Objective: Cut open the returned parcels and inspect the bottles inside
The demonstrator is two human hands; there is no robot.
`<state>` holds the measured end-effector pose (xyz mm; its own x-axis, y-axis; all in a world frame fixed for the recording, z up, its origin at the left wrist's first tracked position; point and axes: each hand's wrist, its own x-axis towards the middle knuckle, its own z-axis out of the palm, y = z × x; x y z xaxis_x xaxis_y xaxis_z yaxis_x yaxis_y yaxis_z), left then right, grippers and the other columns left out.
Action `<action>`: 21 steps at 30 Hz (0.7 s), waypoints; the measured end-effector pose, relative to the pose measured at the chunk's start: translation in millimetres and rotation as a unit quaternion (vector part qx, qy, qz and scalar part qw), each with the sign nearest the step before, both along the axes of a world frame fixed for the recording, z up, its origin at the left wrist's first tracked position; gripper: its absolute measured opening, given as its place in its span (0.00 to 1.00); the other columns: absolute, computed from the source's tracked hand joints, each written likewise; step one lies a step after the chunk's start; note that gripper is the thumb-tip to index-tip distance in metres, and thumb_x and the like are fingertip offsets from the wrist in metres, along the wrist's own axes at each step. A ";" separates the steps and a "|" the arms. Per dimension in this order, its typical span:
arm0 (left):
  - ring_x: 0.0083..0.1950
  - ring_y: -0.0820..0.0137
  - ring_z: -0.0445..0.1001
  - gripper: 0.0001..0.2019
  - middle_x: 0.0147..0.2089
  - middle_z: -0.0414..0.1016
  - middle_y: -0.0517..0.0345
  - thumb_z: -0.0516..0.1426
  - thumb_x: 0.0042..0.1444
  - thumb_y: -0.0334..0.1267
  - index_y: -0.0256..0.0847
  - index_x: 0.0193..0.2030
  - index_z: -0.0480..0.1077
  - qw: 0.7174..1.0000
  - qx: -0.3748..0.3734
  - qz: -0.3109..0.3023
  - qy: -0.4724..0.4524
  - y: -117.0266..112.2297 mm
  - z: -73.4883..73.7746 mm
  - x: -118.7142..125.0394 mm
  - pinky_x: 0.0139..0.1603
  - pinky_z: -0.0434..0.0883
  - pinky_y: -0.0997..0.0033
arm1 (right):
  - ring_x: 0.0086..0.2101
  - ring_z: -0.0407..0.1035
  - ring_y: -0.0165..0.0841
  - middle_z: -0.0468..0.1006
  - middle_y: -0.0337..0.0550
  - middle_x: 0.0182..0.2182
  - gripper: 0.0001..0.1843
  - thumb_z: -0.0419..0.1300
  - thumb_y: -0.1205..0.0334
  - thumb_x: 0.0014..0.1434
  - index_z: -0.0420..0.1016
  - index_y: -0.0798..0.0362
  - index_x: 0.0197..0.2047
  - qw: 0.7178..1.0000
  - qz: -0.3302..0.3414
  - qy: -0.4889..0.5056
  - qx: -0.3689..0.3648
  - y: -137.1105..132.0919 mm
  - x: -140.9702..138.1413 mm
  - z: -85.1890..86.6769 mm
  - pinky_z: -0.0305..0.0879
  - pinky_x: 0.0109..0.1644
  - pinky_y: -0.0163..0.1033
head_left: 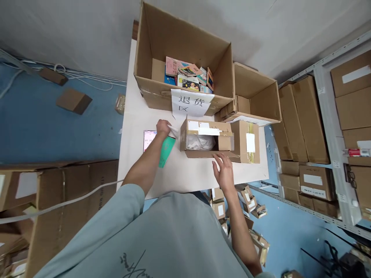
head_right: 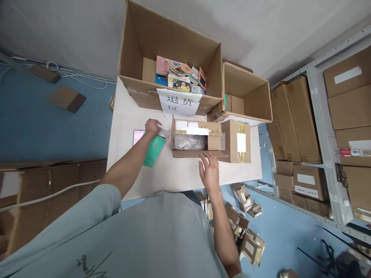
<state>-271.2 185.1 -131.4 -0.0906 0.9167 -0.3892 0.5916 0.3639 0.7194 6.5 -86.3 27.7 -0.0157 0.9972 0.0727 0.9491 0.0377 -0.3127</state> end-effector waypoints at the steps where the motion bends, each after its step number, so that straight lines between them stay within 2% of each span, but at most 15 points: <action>1: 0.55 0.55 0.75 0.09 0.56 0.77 0.41 0.63 0.55 0.32 0.36 0.42 0.81 1.000 0.010 0.016 0.006 -1.9 7.6 -4.0 0.66 0.73 0.56 | 0.70 0.73 0.52 0.83 0.56 0.66 0.22 0.54 0.57 0.83 0.81 0.46 0.70 1.000 0.005 0.002 0.005 -1.3 3.4 -1.2 0.68 0.77 0.67; 4: 0.49 0.60 0.76 0.12 0.52 0.78 0.48 0.60 0.52 0.27 0.39 0.41 0.83 0.993 0.082 0.088 0.005 -12.9 40.9 -19.8 0.62 0.74 0.61 | 0.68 0.74 0.50 0.82 0.55 0.66 0.21 0.54 0.58 0.83 0.80 0.46 0.71 0.999 0.028 0.011 0.018 -2.7 16.0 -4.8 0.67 0.77 0.67; 6: 0.47 0.62 0.77 0.14 0.50 0.78 0.50 0.59 0.53 0.26 0.40 0.42 0.84 0.977 0.165 0.131 -0.014 -26.4 73.5 -29.1 0.60 0.76 0.62 | 0.68 0.74 0.50 0.82 0.55 0.66 0.21 0.55 0.59 0.82 0.80 0.46 0.71 0.999 0.035 0.018 0.029 -1.4 26.3 -7.3 0.66 0.78 0.67; 8: 0.51 0.62 0.78 0.14 0.51 0.77 0.51 0.60 0.55 0.26 0.40 0.44 0.84 0.954 0.260 0.144 -0.033 -44.6 113.0 -31.0 0.60 0.77 0.63 | 0.66 0.75 0.50 0.83 0.56 0.65 0.21 0.54 0.59 0.82 0.80 0.47 0.71 0.998 0.031 0.028 0.043 0.8 37.5 -10.8 0.65 0.78 0.67; 11: 0.59 0.61 0.79 0.12 0.54 0.75 0.53 0.62 0.59 0.28 0.43 0.46 0.84 0.916 0.377 0.125 -0.055 -76.2 172.9 -10.2 0.60 0.78 0.65 | 0.63 0.76 0.49 0.84 0.56 0.62 0.21 0.53 0.59 0.83 0.81 0.48 0.70 0.997 0.028 0.047 0.059 3.0 52.8 -18.0 0.66 0.77 0.66; 13: 0.61 0.60 0.78 0.11 0.55 0.74 0.54 0.63 0.62 0.29 0.45 0.47 0.84 0.903 0.417 0.082 -0.059 -95.8 199.9 19.4 0.57 0.80 0.65 | 0.61 0.77 0.49 0.85 0.55 0.60 0.21 0.53 0.59 0.83 0.82 0.49 0.69 0.996 0.034 0.058 0.064 2.8 60.1 -23.5 0.68 0.76 0.65; 14: 0.62 0.60 0.78 0.11 0.56 0.74 0.54 0.63 0.62 0.30 0.45 0.47 0.84 0.902 0.425 0.054 -0.057 -104.4 206.7 37.0 0.55 0.80 0.66 | 0.60 0.77 0.49 0.86 0.55 0.60 0.21 0.52 0.59 0.83 0.82 0.49 0.68 0.995 0.039 0.063 0.066 2.2 62.8 -26.2 0.68 0.76 0.65; 16: 0.62 0.59 0.77 0.12 0.58 0.74 0.53 0.62 0.63 0.29 0.46 0.48 0.84 0.908 0.416 -0.009 -0.046 -118.8 205.4 72.9 0.53 0.81 0.65 | 0.59 0.78 0.49 0.86 0.55 0.58 0.21 0.52 0.60 0.83 0.83 0.50 0.67 0.994 0.048 0.071 0.069 0.3 66.1 -31.4 0.67 0.76 0.64; 18: 0.61 0.59 0.78 0.13 0.57 0.75 0.52 0.60 0.61 0.27 0.45 0.46 0.84 0.921 0.385 -0.058 -0.016 -129.5 188.5 103.8 0.55 0.81 0.63 | 0.59 0.78 0.49 0.87 0.55 0.57 0.21 0.52 0.61 0.83 0.83 0.50 0.66 0.993 0.057 0.079 0.069 -1.5 67.5 -35.9 0.67 0.76 0.63; 21: 0.56 0.58 0.80 0.16 0.57 0.77 0.52 0.59 0.56 0.25 0.47 0.45 0.83 0.947 0.304 -0.081 0.063 -140.4 153.8 133.0 0.58 0.82 0.58 | 0.59 0.77 0.49 0.86 0.55 0.57 0.20 0.52 0.63 0.82 0.84 0.50 0.64 0.991 0.072 0.092 0.062 -2.9 68.1 -40.7 0.68 0.75 0.63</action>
<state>-138.1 44.8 22.4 0.0607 0.9737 0.2196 0.6990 -0.1985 0.6870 74.6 -89.2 -13.0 -0.1325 0.9687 0.2098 0.8587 0.2179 -0.4638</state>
